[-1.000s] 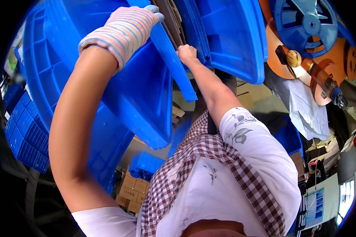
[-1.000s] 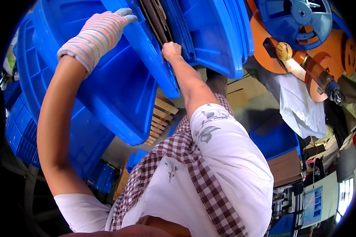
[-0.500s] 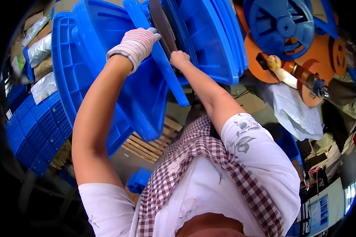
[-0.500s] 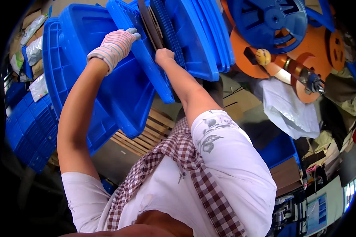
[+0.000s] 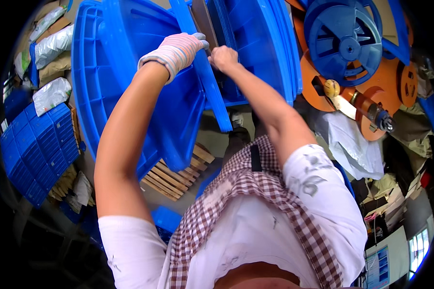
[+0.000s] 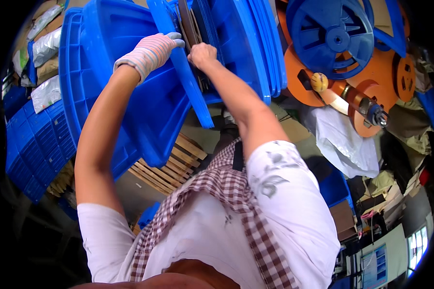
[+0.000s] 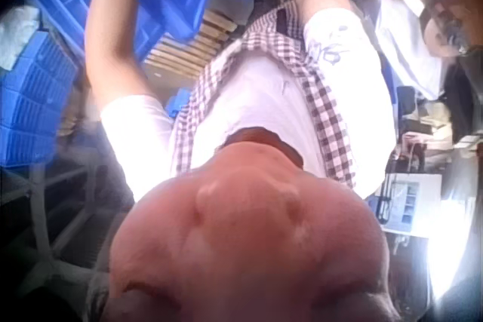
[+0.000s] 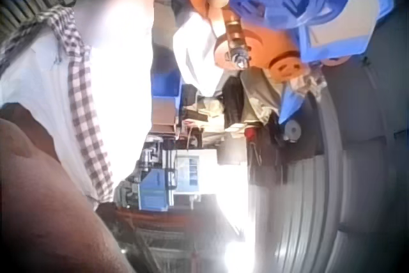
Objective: The person repeatedly picks up blue plastic parts from a bin, places them on a machine, and stacks them into a blue crate. The person handles the parts one at a time and stacks them neatly in the crate.
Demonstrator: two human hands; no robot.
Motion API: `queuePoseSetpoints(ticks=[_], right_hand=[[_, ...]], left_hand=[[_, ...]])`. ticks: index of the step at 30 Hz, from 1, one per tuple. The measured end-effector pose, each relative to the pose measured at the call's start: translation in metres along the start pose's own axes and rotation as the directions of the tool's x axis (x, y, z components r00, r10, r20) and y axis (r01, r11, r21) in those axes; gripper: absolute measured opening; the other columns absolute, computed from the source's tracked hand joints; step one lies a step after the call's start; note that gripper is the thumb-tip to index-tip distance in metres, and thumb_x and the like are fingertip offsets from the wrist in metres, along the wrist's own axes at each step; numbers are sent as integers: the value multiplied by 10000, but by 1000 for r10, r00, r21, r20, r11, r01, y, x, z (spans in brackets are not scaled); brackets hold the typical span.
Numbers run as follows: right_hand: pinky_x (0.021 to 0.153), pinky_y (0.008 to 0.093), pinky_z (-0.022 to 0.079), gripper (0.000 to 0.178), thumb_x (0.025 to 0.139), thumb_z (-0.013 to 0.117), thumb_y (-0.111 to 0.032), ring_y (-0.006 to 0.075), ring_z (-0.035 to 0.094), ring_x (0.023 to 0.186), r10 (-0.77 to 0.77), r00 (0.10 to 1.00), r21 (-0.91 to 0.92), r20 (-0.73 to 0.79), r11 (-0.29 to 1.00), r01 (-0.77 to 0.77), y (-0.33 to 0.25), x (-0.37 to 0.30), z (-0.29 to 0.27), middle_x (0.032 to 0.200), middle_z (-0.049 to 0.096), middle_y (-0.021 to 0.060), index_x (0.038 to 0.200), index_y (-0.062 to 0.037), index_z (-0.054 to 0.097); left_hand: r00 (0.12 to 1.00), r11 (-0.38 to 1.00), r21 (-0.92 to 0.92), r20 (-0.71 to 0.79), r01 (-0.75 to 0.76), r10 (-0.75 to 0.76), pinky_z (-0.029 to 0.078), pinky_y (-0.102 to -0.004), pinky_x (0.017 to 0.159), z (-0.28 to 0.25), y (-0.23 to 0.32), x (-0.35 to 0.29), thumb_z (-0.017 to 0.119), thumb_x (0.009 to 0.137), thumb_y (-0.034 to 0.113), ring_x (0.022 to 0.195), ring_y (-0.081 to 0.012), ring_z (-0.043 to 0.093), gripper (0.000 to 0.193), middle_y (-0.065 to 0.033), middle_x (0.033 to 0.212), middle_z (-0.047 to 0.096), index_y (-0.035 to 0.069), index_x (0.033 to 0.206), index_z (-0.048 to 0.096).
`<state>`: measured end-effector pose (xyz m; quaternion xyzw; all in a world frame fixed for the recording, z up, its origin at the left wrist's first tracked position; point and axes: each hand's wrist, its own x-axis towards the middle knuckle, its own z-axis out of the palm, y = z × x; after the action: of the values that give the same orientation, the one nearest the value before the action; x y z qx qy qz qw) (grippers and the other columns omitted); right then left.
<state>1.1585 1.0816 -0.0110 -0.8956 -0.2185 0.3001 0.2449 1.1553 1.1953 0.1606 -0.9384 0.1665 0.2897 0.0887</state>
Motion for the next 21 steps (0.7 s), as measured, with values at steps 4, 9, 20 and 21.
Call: queuePoseSetpoints(ticks=[4, 9, 20, 21], right_hand=[[781, 429, 551, 303, 786, 615, -350, 316, 688, 891, -105, 994, -186, 27, 977, 108, -17, -65, -158, 946, 706, 161, 884, -93, 742], [753, 358, 460, 226, 895, 553, -126, 267, 583, 894, -607, 782, -443, -142, 745, 499, 112, -204, -360, 923, 607, 107, 1059, -140, 707], [760, 235, 440, 250, 894, 656, -204, 77, 580, 852, -232, 810, 580, -538, 595, 556, 80, -379, -399, 949, 657, -4, 1045, -5, 654], [744, 233, 433, 237, 892, 656, -205, 69, 567, 830, -328, 796, 528, -509, 611, 590, 66, -379, -394, 915, 651, -14, 1012, 0, 657]], left_hand=[[997, 997, -81, -77, 6, -12, 531, -382, 895, 8, 4, 4, 542, 822, -92, 1061, -336, 615, 485, -126, 1271, 579, 132, 1249, 593], [806, 818, -571, -515, -67, -294, 520, -358, 909, -35, 17, -45, 524, 916, 12, 1043, -323, 620, 356, -139, 1218, 607, 115, 1253, 578], [641, -301, -621, -444, -724, -626, 445, -394, 1000, -123, 157, -157, 611, 912, 443, 1221, -246, 524, 699, -123, 1333, 522, 28, 1418, 366], [522, -208, -551, -506, -808, -687, 438, -372, 1008, -119, 164, -180, 609, 927, 380, 1201, -240, 544, 611, -91, 1329, 532, 41, 1395, 412]])
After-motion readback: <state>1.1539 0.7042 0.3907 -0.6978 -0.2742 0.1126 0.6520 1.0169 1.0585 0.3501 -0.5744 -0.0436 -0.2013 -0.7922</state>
